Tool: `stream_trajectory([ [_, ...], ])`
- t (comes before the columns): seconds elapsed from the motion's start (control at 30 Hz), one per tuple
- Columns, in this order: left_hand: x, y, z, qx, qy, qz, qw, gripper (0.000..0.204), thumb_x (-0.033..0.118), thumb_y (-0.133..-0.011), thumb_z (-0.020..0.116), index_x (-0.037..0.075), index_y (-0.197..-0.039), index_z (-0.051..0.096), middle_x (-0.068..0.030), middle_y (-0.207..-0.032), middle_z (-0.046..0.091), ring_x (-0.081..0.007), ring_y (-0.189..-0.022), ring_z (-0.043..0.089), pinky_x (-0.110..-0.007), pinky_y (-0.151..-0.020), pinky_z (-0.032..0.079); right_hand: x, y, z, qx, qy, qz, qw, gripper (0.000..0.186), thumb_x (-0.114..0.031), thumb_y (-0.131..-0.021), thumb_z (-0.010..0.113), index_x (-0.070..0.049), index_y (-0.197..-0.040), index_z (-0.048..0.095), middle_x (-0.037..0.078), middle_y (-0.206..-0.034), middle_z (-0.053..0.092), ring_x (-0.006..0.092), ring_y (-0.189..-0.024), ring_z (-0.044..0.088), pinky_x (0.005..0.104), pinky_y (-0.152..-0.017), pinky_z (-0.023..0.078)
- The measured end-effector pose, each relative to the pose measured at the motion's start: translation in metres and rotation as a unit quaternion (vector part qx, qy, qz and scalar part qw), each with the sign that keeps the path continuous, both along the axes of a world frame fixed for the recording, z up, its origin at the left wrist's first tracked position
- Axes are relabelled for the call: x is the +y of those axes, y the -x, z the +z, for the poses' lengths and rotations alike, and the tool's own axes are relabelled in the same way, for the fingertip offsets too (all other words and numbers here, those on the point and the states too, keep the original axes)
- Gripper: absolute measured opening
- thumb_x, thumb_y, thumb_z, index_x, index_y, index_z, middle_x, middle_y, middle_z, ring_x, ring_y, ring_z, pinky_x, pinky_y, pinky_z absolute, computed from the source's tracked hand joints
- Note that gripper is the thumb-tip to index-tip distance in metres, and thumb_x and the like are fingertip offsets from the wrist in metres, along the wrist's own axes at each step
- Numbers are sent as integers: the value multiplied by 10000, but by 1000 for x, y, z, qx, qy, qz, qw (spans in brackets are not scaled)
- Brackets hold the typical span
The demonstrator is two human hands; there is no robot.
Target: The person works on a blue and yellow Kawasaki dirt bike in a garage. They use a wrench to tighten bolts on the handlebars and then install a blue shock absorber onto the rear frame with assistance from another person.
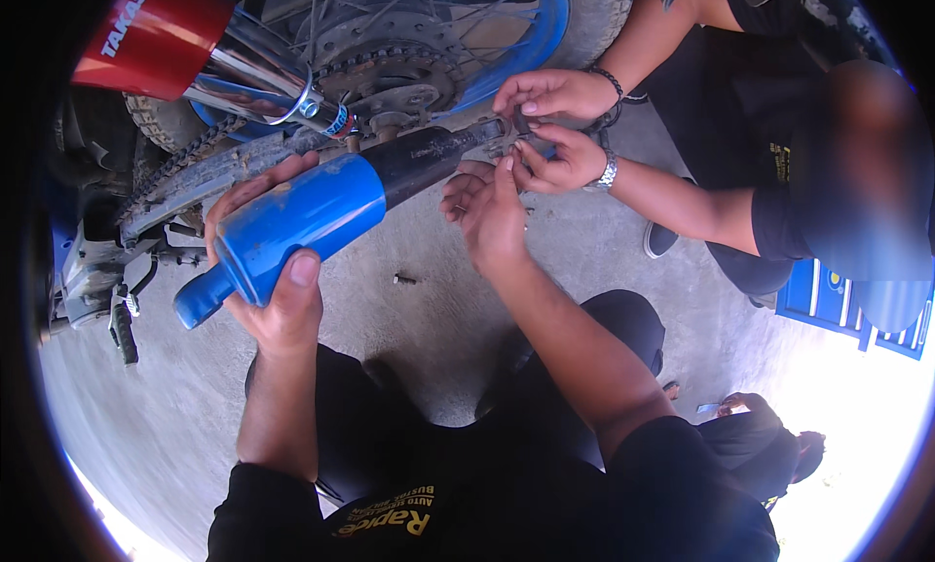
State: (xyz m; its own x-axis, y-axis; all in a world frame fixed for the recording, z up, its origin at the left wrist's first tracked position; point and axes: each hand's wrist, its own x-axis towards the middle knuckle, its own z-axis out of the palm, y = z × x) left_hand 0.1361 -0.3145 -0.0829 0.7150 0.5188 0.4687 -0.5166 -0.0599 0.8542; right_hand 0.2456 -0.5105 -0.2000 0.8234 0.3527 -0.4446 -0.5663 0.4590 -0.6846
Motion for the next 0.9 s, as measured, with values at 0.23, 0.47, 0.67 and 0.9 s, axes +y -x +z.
stream_trajectory([
  [0.23, -5, 6, 9, 28, 46, 38, 998, 779, 310, -804, 866, -6, -1378, 446, -316, -1295, 622, -441, -1226, 651, -565, -1053, 549, 4, -23, 9, -8, 8, -18, 1000, 570, -585, -1114, 381, -65, -1026, 599, 38, -790, 599, 199, -702, 623, 336, -663, 472],
  [0.47, -2, 12, 18, 42, 119, 62, 990, 723, 277, -814, 835, -13, -1365, 468, -307, -1312, 615, -447, -1248, 637, -580, -1107, 504, -12, -26, 16, -183, 233, 60, 953, 439, -462, -1129, 469, -60, -1003, 596, 13, -793, 574, 194, -685, 595, 320, -653, 458],
  [0.67, -3, 10, 20, 47, 124, 70, 989, 708, 251, -812, 827, -25, -1359, 472, -299, -1316, 613, -434, -1235, 640, -579, -1127, 484, -22, -29, 19, -488, 546, 42, 680, 411, -423, -1123, 500, -45, -989, 591, 63, -804, 650, 262, -757, 709, 384, -596, 503],
  [0.9, -4, 19, 21, 58, 111, 77, 989, 735, 254, -812, 814, -55, -1378, 460, -311, -1331, 609, -436, -1265, 622, -565, -1136, 477, -15, -20, 17, 34, -29, 70, 997, 408, -437, -1109, 526, -44, -1014, 582, 66, -785, 613, 256, -759, 672, 386, -648, 508],
])
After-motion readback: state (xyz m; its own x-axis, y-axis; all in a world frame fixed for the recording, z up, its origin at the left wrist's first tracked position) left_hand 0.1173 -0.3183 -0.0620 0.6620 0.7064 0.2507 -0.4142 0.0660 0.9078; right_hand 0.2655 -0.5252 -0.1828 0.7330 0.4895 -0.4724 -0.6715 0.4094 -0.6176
